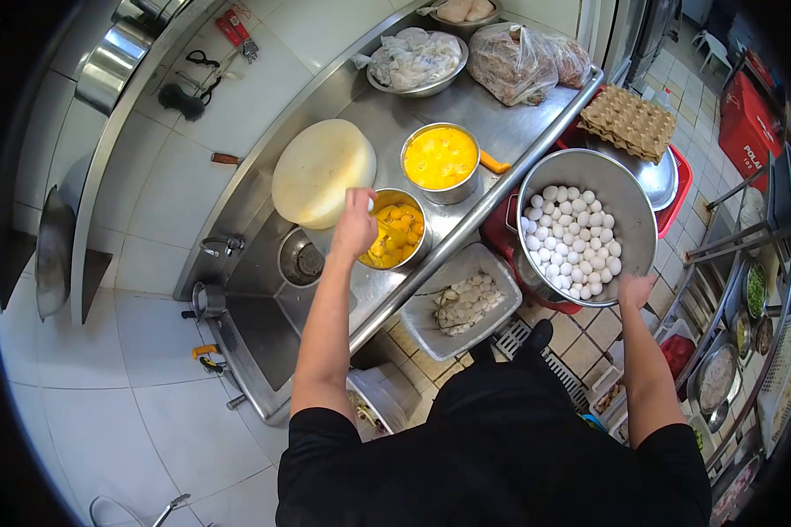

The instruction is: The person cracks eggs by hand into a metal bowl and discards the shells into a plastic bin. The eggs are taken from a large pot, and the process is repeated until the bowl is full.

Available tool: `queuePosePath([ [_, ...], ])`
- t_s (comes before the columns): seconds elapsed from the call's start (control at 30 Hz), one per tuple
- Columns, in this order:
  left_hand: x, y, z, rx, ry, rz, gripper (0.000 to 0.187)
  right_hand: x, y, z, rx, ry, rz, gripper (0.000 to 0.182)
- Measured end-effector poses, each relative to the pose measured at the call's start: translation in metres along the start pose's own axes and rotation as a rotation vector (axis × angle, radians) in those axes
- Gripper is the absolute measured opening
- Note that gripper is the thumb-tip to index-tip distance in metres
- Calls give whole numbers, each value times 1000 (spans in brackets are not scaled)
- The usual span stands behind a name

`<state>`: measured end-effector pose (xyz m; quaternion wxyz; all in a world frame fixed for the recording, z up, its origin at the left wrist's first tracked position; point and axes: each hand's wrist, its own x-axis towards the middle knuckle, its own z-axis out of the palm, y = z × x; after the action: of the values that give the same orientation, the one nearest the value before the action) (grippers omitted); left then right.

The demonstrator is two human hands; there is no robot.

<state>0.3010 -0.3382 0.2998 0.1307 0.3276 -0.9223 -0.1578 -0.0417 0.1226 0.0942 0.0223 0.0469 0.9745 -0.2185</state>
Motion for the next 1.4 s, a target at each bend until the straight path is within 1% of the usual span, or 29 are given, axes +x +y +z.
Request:
queuePosePath([
  [0.07, 2, 19, -26, -58, 154, 16, 40, -21, -27, -30, 113, 33, 56, 41],
  [0.1, 3, 17, -26, -55, 151, 11, 40, -18, -21, -24, 111, 28, 56, 41],
  [0.17, 3, 11, -22, -50, 365, 128, 41, -8, -10, -10, 87, 74, 35, 39],
  [0.2, 1, 6, -14, -47, 361, 126, 41, -8, -8, -8, 85, 69, 37, 39],
  [0.27, -3, -5, 5, -109, 455, 64, 41, -9, -11, -9, 123, 108, 101, 39],
  [0.3, -1, 10, 3, -111, 448, 78, 41, -7, -13, -6, 126, 113, 116, 39],
  [0.33, -10, 37, 0, -136, 557, 143, 39, -8, -9, -1, 134, 101, 78, 39],
  [0.37, -23, 60, 8, -170, 659, 203, 38, -9, 0, 0, 133, 91, 44, 39],
  [0.43, -46, 94, 43, -155, 691, 307, 36, -21, -20, -18, 192, 60, 109, 44],
  [0.47, -59, 100, 68, -155, 580, 398, 34, -31, -38, -38, 234, 30, 162, 45],
  [0.5, -74, 98, 99, -153, 474, 487, 33, -31, -34, -34, 222, 45, 180, 45],
  [0.57, -105, 86, 158, -114, -100, 241, 27, -27, -23, -16, 163, 144, 131, 40],
  [0.6, -121, 75, 180, -121, -112, 248, 27, -28, -22, -17, 155, 148, 143, 40],
  [0.67, -127, 62, 212, 22, -96, 144, 18, -31, -28, -19, 228, 86, 195, 35],
  [0.7, -110, 81, 211, 12, -109, 161, 18, -29, -29, -20, 220, 100, 214, 35],
  [0.77, -70, 146, 177, -136, 17, 211, 9, -34, -26, -21, 250, 54, 148, 32],
  [0.8, -48, 183, 173, -215, 73, 284, 6, -35, -27, -20, 243, 58, 160, 32],
  [0.9, 0, 264, 219, -471, -116, 397, 10, -38, -30, -21, 265, 103, 155, 30],
  [0.93, 9, 285, 251, -507, -190, 423, 13, -39, -30, -22, 284, 98, 151, 29],
  [0.97, 17, 301, 280, -488, -423, 368, 18, -39, -31, -23, 304, 95, 146, 28],
  [1.0, 22, 315, 315, -414, -627, 275, 30, -39, -31, -24, 297, 105, 152, 28],
  [1.03, 22, 324, 353, -343, -699, 255, 48, -39, -32, -26, 309, 86, 142, 28],
  [1.1, 13, 341, 412, -368, -763, 259, 65, -43, -30, -27, 305, 88, 141, 28],
  [1.17, 5, 359, 438, -244, -877, 270, 71, -41, -26, -23, 314, 37, 134, 30],
  [1.2, 0, 358, 468, -265, -902, 249, 65, -40, -27, -23, 307, 60, 125, 30],
  [1.23, -5, 365, 461, -316, -839, 188, 60, -41, -28, -23, 319, 75, 119, 29],
  [1.33, -1, 371, 455, -316, -853, 166, 50, -37, -30, -27, 315, 84, 127, 30],
  [1.37, -2, 371, 454, -393, -776, 123, 43, -41, -32, -27, 296, 63, 154, 31],
  [1.4, -4, 365, 452, -461, -693, 71, 37, -42, -25, -20, 280, 26, 148, 40],
])
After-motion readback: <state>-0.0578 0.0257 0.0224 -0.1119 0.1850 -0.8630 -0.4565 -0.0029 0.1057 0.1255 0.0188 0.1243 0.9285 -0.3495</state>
